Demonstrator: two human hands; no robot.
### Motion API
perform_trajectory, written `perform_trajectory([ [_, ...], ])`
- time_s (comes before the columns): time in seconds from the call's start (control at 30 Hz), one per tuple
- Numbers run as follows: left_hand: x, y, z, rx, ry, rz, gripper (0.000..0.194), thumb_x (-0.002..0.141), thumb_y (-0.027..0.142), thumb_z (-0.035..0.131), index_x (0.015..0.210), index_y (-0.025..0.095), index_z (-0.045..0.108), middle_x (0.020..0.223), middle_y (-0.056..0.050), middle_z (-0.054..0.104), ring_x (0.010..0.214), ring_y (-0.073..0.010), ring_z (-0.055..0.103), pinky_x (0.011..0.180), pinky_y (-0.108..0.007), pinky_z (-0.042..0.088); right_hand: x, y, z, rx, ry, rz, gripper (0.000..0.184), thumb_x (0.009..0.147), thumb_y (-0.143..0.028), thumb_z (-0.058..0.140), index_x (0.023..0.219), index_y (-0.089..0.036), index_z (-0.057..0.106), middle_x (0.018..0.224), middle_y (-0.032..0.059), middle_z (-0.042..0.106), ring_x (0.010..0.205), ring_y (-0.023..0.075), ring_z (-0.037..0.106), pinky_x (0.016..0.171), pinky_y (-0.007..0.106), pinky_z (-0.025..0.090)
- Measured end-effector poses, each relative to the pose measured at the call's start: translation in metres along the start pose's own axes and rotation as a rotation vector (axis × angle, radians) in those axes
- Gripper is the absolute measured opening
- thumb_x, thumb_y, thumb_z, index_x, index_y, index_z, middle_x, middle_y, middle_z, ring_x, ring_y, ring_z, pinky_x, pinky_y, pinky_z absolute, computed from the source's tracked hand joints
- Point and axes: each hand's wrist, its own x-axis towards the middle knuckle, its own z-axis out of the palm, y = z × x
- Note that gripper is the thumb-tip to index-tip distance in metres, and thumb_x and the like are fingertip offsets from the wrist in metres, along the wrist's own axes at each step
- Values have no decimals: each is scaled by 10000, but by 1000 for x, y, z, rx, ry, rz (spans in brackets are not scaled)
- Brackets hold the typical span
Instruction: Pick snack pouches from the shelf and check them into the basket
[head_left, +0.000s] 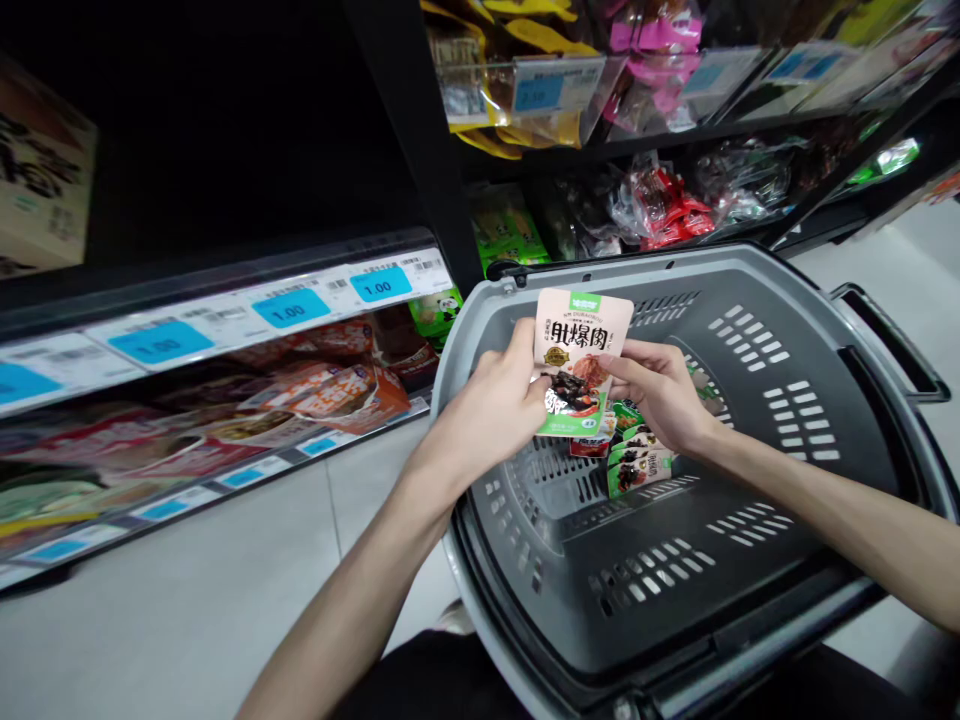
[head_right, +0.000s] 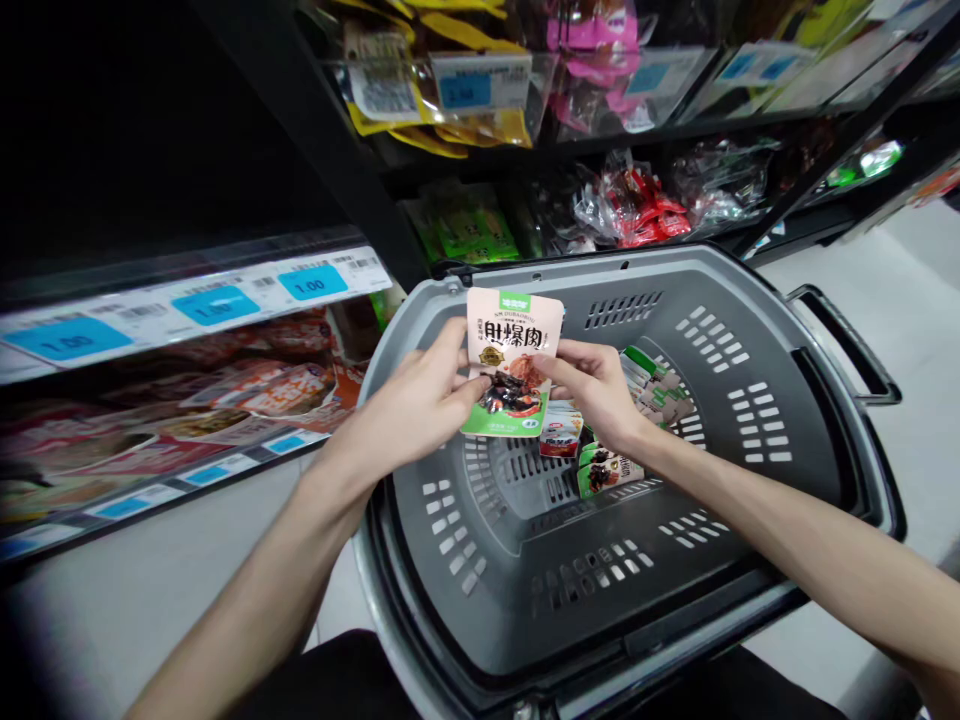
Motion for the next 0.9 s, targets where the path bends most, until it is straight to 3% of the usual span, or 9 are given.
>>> perform_trajectory([
  [0.2,1,4,0,64,23,-9,311,989,284,402,1284,227,483,1046,-128,712,1077,-347,658,944,-572,525,1,-1,2,0,23,23,238,779,-394,817,954,-233,824,957,47,793,835,185,710,701,333,597],
  [0.4,0,8,-2,80,0,-80,303,1015,360,344,1261,252,485,971,-109,693,945,-330,642,902,-571,518,1,-1,2,7,30,32,218,783,-380,811,952,-243,829,958,46,792,834,182,710,712,331,601],
  [0.57,1,8,-2,104,8,-74,271,1013,353,333,1215,257,486,915,-99,670,967,-343,618,879,-553,515,0,-2,2,24,32,32,197,781,-364,816,935,-243,831,932,39,793,805,164,708,653,285,574],
  [0.9,1,9,-5,117,13,-59,174,1004,317,357,1101,249,484,783,-47,630,770,-268,624,766,-455,513,-1,1,0,-49,47,-60,166,804,-374,809,915,-255,844,875,22,785,752,150,686,622,270,561],
])
